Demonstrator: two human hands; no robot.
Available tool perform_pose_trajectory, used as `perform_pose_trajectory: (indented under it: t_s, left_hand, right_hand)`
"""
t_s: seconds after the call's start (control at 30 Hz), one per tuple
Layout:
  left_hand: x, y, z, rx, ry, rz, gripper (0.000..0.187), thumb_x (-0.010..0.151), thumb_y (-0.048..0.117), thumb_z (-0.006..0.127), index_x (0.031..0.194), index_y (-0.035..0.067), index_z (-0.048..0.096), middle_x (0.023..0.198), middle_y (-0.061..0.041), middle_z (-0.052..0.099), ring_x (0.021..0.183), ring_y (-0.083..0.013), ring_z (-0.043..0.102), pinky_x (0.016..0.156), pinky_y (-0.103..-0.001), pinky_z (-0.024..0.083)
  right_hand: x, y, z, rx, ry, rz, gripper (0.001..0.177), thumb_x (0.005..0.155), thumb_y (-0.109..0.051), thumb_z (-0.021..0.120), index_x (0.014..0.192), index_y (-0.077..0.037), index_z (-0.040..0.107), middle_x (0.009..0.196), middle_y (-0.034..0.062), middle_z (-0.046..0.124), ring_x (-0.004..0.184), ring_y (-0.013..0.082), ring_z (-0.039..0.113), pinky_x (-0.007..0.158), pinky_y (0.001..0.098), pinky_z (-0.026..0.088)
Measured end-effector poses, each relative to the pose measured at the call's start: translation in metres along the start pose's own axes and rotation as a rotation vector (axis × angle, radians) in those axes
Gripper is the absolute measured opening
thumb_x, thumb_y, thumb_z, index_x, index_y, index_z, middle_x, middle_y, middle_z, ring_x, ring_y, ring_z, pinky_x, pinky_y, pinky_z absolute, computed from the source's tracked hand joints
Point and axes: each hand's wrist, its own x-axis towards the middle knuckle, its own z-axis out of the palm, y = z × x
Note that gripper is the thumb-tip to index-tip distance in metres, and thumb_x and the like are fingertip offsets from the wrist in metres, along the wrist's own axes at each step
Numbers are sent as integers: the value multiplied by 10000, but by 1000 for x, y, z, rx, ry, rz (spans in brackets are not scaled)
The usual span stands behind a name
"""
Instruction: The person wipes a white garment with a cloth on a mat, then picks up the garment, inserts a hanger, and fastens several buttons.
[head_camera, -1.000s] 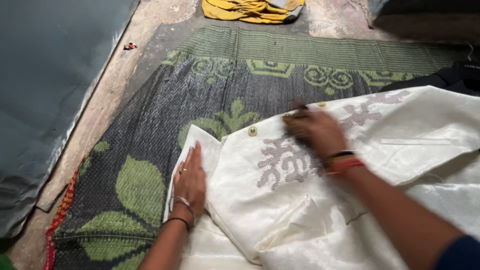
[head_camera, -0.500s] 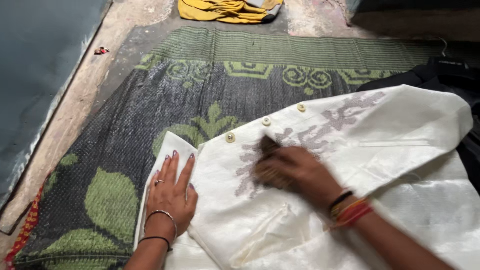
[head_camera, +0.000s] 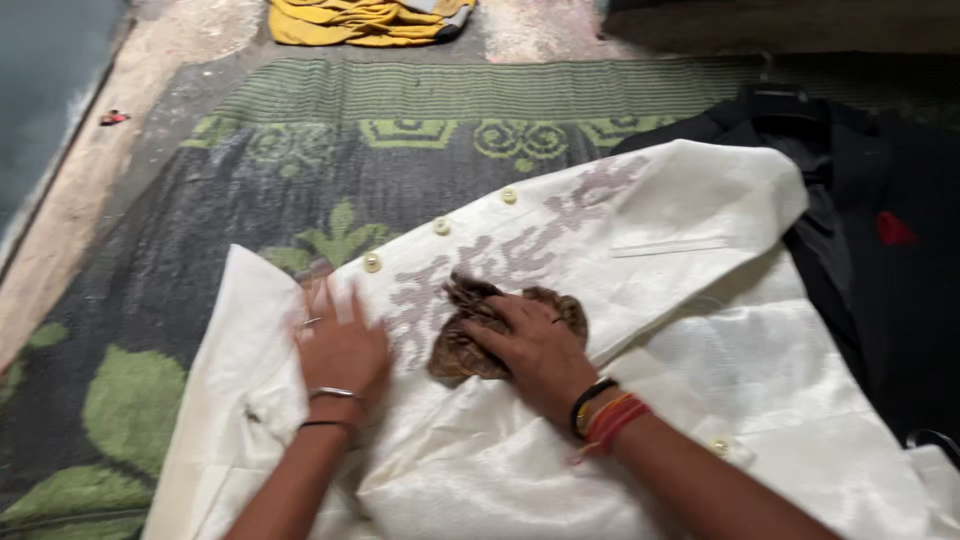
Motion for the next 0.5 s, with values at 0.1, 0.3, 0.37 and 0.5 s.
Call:
perform_pose_trajectory:
  t_s: [0.1, 0.3, 0.37, 0.5]
  left_hand:
    - [11, 108, 14, -495, 20, 44, 665, 962, 357, 466, 1595, 168, 386, 1652, -171, 265, 1533, -361, 162, 1128, -677, 140]
    - [5, 171, -16, -189, -87, -77, 614, 967, 483, 428, 1533, 263, 340, 1623, -139, 269, 1503, -356, 186, 1158, -670, 149]
    - [13, 173, -30, -100, -289, -60, 646, 969, 499, 422, 1552, 258, 280, 1667, -137, 206, 1499, -365, 147, 1139, -697, 119]
    - [39, 169, -47, 49, -496, 64, 569, 1060, 509, 415, 1562, 243, 398, 1599, -118, 366, 1586, -330, 204, 1222, -727, 122]
  right_hand:
    - [-15, 21, -7, 90, -100, 140, 370, 817, -145, 717, 1178, -221, 743, 1280, 133, 656, 1171, 327, 629, 975, 427, 523]
    - [-80, 151, -77, -332, -137, 344, 354, 910, -114, 680, 1232, -251, 737, 1252, 136, 664, 1132, 315, 648, 974, 433, 532]
    - [-94, 183, -112, -561, -94, 586, 418, 868, -35, 681, 1226, -241, 748, 1271, 145, 669, 1134, 338, 646, 988, 443, 538]
    - [-62, 189, -121, -562, 75, 577, 565, 737, 16, 685, 1255, -201, 745, 1293, 158, 674, 1106, 354, 644, 966, 456, 546]
